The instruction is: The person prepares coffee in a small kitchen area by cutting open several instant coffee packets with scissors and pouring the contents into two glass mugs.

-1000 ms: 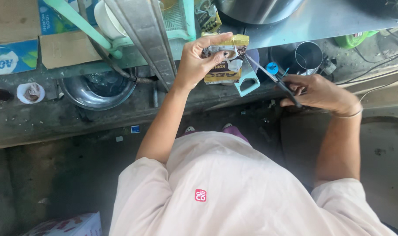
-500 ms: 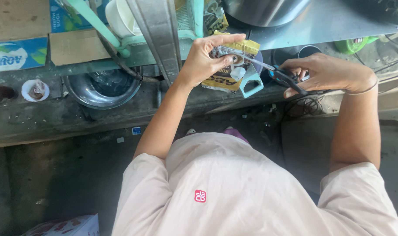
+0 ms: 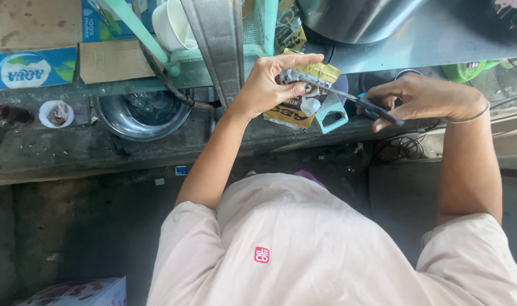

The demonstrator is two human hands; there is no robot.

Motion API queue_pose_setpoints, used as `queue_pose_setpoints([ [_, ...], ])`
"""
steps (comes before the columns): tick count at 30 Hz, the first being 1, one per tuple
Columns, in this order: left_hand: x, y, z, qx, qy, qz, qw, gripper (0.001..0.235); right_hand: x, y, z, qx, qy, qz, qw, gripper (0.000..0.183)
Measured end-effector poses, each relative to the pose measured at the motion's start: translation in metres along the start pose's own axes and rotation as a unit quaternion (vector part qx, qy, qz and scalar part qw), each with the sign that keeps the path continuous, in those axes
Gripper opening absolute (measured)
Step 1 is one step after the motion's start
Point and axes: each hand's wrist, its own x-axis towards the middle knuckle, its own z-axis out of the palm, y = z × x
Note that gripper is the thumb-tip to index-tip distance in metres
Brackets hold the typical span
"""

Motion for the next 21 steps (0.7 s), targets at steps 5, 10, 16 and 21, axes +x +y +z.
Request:
queue_pose_setpoints([
  [5,0.0,0.001,0.003,-0.003,-0.009,0.03,1.0,0.054,0.004,-0.009,0.001,-0.017,-0.033,-0.002,0.999,0.076],
  [10,-0.004,0.005,0.002,-0.008,0.003,-0.005,1.0,0.055,0.008,0.004,0.002,-0.044,-0.031,0.013,0.998,0.083],
  [16,-0.006,0.0,0.004,-0.002,0.013,0.046,0.999,0.058,0.005,0.008,0.001,-0.018,-0.024,-0.003,1.0,0.076],
  [21,-0.008,0.001,-0.005,0.005,0.024,0.014,1.0,0.056,-0.009,0.009,-0.004,-0.039,-0.064,0.003,0.997,0.071],
])
